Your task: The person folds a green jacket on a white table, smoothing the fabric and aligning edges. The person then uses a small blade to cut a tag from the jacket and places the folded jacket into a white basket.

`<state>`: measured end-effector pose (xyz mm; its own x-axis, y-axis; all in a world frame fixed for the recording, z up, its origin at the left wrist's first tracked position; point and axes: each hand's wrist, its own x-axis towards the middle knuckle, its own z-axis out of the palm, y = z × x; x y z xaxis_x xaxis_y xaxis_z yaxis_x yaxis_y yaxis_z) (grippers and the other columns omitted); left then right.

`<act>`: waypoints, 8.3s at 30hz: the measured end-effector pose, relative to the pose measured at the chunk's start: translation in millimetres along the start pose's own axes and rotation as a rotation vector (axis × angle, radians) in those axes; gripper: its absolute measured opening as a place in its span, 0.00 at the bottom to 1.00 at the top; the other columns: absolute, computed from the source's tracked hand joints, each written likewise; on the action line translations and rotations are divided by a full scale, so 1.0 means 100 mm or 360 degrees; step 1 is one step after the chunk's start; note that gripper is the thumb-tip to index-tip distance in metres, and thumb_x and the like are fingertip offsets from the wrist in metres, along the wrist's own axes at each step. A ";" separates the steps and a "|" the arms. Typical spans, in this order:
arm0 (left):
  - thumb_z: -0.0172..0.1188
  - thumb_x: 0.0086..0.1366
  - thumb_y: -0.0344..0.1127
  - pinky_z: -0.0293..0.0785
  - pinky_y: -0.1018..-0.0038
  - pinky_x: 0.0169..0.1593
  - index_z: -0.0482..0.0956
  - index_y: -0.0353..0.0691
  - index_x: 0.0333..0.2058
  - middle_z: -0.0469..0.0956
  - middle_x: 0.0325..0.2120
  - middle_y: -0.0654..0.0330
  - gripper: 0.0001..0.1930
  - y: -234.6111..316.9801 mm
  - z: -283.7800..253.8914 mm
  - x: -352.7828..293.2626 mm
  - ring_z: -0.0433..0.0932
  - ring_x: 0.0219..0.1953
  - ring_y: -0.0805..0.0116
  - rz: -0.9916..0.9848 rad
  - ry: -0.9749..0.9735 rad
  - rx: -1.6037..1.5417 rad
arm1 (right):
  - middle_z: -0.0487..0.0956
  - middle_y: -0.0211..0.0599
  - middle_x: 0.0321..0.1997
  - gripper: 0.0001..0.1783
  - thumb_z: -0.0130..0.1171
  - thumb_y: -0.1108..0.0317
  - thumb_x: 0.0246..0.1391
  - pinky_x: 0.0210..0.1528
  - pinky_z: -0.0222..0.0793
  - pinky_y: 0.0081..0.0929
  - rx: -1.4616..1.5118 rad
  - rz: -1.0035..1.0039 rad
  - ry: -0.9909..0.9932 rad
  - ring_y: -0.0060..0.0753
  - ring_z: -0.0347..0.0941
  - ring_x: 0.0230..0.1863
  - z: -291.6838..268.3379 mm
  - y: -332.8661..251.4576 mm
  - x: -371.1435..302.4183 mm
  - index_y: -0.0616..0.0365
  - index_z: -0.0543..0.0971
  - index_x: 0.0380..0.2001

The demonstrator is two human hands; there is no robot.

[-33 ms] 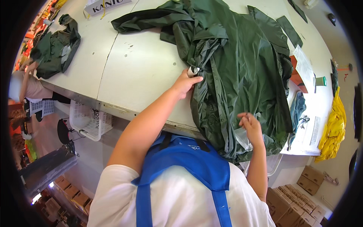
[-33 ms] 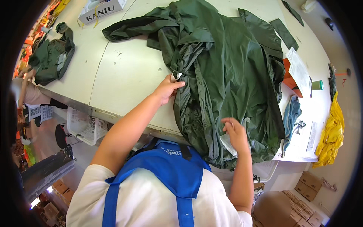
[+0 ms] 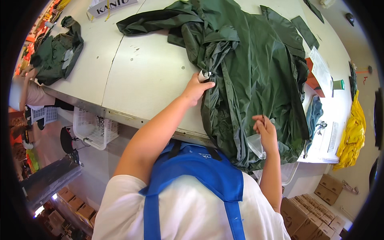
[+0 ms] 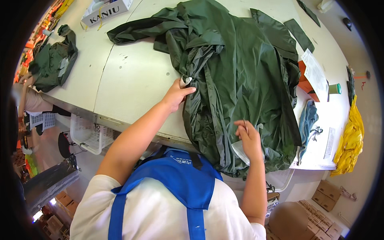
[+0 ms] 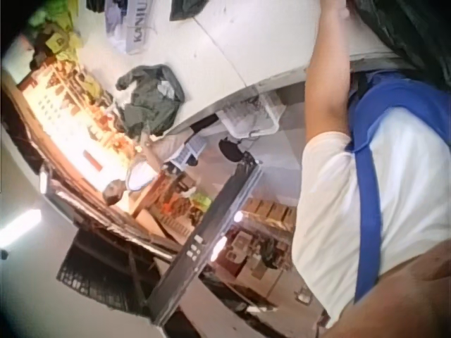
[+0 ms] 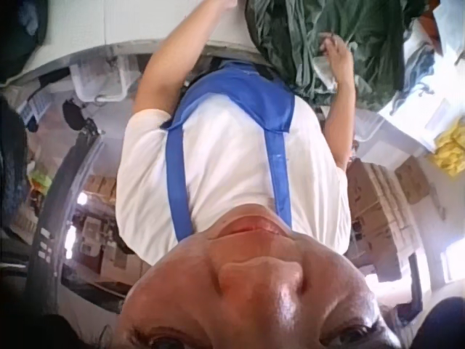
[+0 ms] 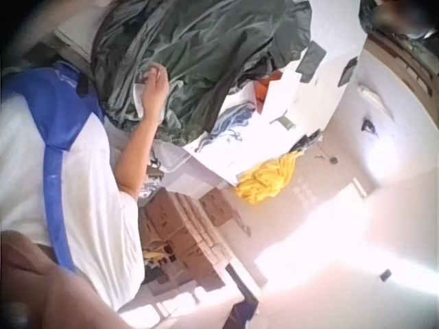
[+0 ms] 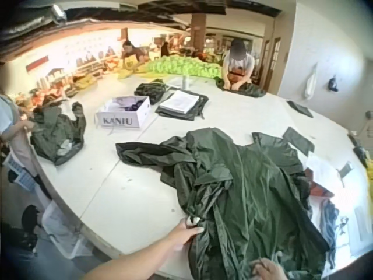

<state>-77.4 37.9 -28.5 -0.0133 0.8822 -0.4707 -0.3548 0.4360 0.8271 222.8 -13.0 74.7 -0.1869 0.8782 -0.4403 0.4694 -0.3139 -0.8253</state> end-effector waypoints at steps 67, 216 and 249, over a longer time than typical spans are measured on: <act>0.65 0.52 0.28 0.70 0.74 0.45 0.63 0.38 0.48 0.76 0.38 0.54 0.26 0.69 0.63 -1.38 0.75 0.37 0.70 0.0435 -0.0551 0.0849 | 0.74 0.41 0.33 0.08 0.45 0.64 0.64 0.31 0.57 0.19 0.1804 -0.0917 -0.0267 0.21 0.59 0.25 0.61 -0.57 -0.13 0.57 0.69 0.37; 0.52 0.52 0.18 0.74 0.75 0.35 0.68 0.34 0.53 0.74 0.30 0.63 0.26 1.91 1.17 -1.13 0.74 0.29 0.75 0.0943 -0.0978 0.0696 | 0.78 0.46 0.39 0.14 0.45 0.68 0.64 0.36 0.78 0.23 0.0945 -0.1031 0.0073 0.32 0.78 0.38 -0.23 -1.98 -0.38 0.69 0.72 0.44; 0.46 0.64 0.29 0.71 0.62 0.47 0.71 0.42 0.44 0.56 0.18 0.70 0.11 1.08 -0.07 -1.79 0.59 0.24 0.76 0.0685 -0.0387 -0.1253 | 0.74 0.36 0.48 0.11 0.46 0.59 0.63 0.48 0.71 0.48 0.1787 0.0245 -0.1399 0.36 0.74 0.45 1.42 -0.89 -0.15 0.53 0.70 0.33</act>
<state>-119.4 -74.4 142.8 -0.1263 0.9918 -0.0209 -0.8983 -0.1054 0.4266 61.4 -50.0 104.5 -0.8555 0.4360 -0.2792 -0.3068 -0.8613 -0.4051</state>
